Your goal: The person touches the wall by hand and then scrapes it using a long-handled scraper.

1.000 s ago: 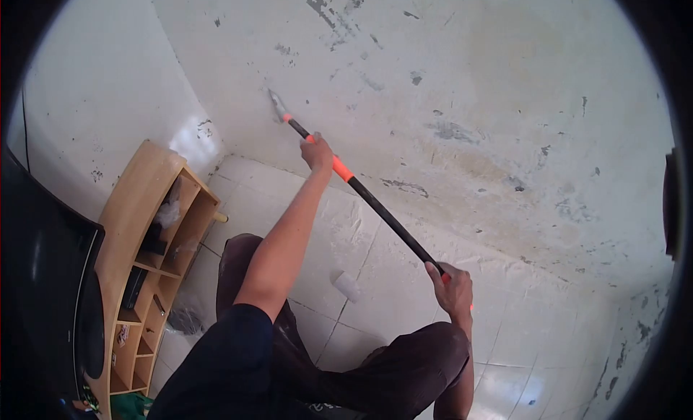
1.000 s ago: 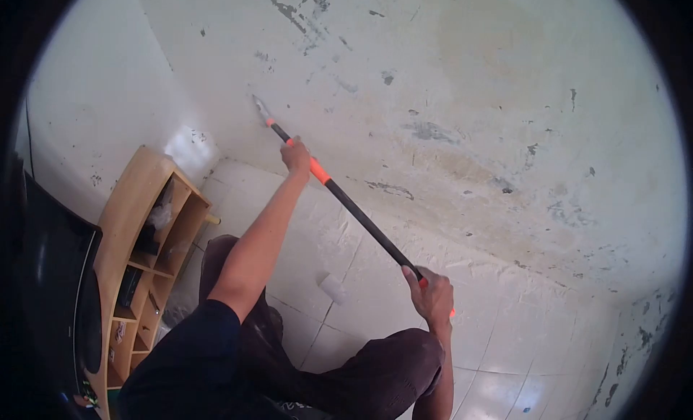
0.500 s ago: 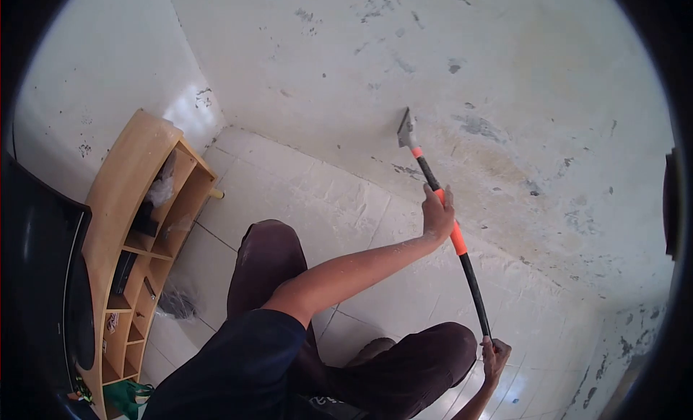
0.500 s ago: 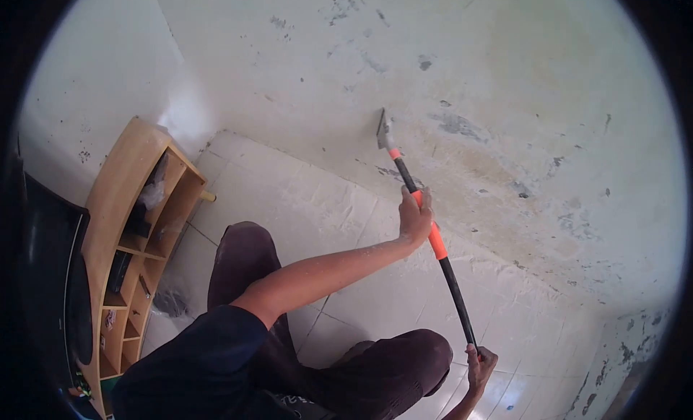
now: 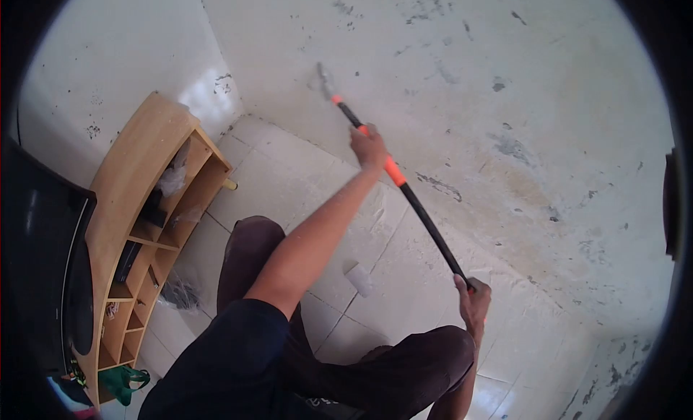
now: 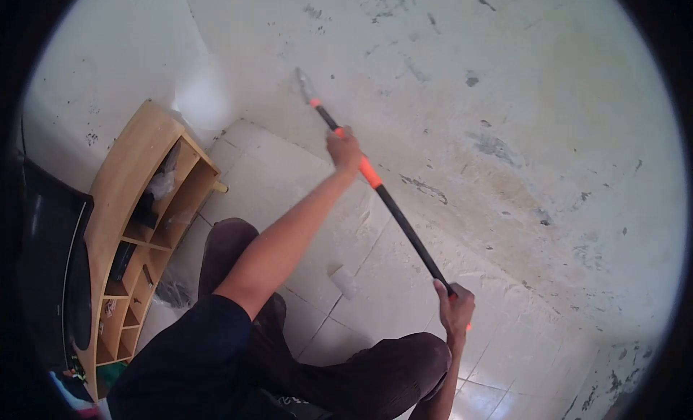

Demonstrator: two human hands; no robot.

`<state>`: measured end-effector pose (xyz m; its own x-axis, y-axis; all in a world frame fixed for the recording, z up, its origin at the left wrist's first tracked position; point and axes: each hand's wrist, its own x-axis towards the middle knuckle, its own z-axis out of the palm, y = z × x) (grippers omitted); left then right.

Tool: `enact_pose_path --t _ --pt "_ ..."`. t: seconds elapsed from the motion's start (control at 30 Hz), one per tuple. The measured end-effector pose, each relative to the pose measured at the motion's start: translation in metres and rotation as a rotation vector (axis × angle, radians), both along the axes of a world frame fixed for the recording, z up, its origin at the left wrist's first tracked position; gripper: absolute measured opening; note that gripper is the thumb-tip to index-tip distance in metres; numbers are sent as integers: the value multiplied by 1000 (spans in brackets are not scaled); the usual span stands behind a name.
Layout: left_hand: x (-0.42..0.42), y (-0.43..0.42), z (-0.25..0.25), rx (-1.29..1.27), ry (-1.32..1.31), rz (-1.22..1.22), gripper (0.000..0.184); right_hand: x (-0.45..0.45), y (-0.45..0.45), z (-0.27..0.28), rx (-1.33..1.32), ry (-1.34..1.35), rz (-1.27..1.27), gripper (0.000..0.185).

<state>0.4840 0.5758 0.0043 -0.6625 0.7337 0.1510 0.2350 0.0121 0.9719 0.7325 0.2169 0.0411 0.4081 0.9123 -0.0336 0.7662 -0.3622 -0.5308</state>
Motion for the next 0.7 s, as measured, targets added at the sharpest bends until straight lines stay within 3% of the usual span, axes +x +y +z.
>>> enact_pose_path --t 0.1,0.17,0.27,0.37,0.43,0.5,0.7 --pt "-32 14 7 27 -117 -50 36 -28 15 24 10 -65 26 54" --pt "-31 6 25 -49 -366 -161 38 -26 12 38 12 -79 37 54" --pt "-17 -1 31 -9 -432 -120 31 -12 -5 51 65 -134 56 52" --pt "30 0 -21 -104 -287 -172 42 16 -36 74 37 -200 -26 51" --pt "68 -63 14 -122 -284 -209 44 40 -69 69 42 -209 -83 60" --pt "103 -101 17 -128 -197 -227 45 59 -106 64 59 -241 -113 60" --pt "168 -172 5 -130 -495 -571 47 92 -198 59 -26 -184 -193 62"
